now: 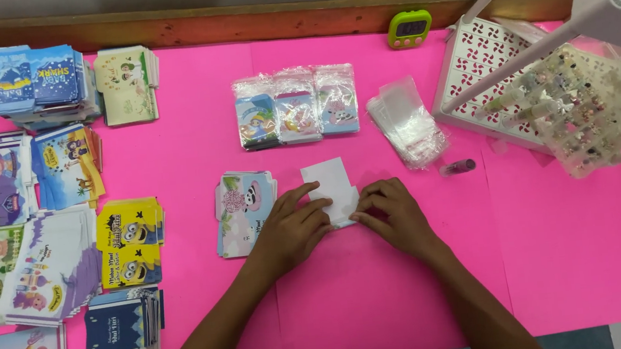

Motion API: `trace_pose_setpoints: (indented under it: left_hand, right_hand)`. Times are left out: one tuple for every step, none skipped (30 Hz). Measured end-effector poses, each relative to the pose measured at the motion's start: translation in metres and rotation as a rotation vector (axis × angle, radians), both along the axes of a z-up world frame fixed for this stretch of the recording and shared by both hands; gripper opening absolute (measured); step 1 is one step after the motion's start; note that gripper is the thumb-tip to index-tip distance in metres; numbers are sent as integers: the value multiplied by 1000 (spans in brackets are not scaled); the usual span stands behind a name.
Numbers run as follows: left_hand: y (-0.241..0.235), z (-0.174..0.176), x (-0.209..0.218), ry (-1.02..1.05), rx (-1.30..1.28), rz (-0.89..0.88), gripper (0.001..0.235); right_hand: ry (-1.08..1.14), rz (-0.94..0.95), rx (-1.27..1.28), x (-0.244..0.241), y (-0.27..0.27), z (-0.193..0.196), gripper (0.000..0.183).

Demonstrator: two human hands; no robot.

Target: Marking small handcrafted cards with a marker and packaging them into individual plastic sleeves.

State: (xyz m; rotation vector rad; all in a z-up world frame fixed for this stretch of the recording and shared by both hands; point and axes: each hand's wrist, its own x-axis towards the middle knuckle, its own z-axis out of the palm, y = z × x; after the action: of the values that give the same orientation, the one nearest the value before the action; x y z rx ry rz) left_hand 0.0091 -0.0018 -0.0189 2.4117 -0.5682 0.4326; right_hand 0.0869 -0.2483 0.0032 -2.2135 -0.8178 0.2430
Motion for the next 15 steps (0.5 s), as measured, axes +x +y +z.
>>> trace_pose_setpoints:
  left_hand:
    - [0, 1, -1, 1, -1, 1, 17]
    - [1, 2, 0, 14, 1, 0, 15]
    - [2, 4, -1, 26, 3, -1, 12]
    - [3, 5, 0, 27, 4, 1, 12]
    - [4, 7, 0, 44, -6, -6, 11]
    - [4, 8, 0, 61, -17, -12, 9]
    - [4, 9, -1, 62, -18, -11, 9]
    - [5, 10, -2, 89, -12, -21, 7]
    - [5, 10, -2, 116, -6, -31, 7]
    - [6, 10, -3, 116, -6, -30, 7]
    - [6, 10, -3, 119, -2, -35, 6]
    - [7, 9, -2, 120, 3, -43, 6]
    - [7, 13, -3, 118, 4, -44, 6]
    - [6, 16, -3, 120, 11, -39, 7]
    - [6, 19, -4, 122, 17, -35, 9]
  right_hand:
    - [1, 1, -1, -1, -1, -2, 12]
    - [-7, 0, -3, -1, -1, -4, 12]
    - [-15, -1, -5, -1, -1, -6, 12]
    - [-14, 0, -4, 0, -1, -7, 12]
    - [-25, -3, -5, 0, -1, -9, 11]
    - [-37, -7, -8, 0, -2, -10, 11]
    - [-36, -6, -8, -1, -1, -8, 11]
    - [-38, -13, 0, -2, 0, -7, 11]
    - [-41, -20, 9, -3, 1, -5, 10]
    - [-41, -19, 10, -4, 2, -7, 10]
    - [-63, -24, 19, -5, 2, -8, 11]
    - [-88, -32, 29, -5, 1, -10, 12]
    - [-90, -34, 29, -5, 2, -10, 12]
    - [-91, -31, 34, -5, 2, -10, 11]
    - [-93, -29, 39, -5, 2, -10, 11]
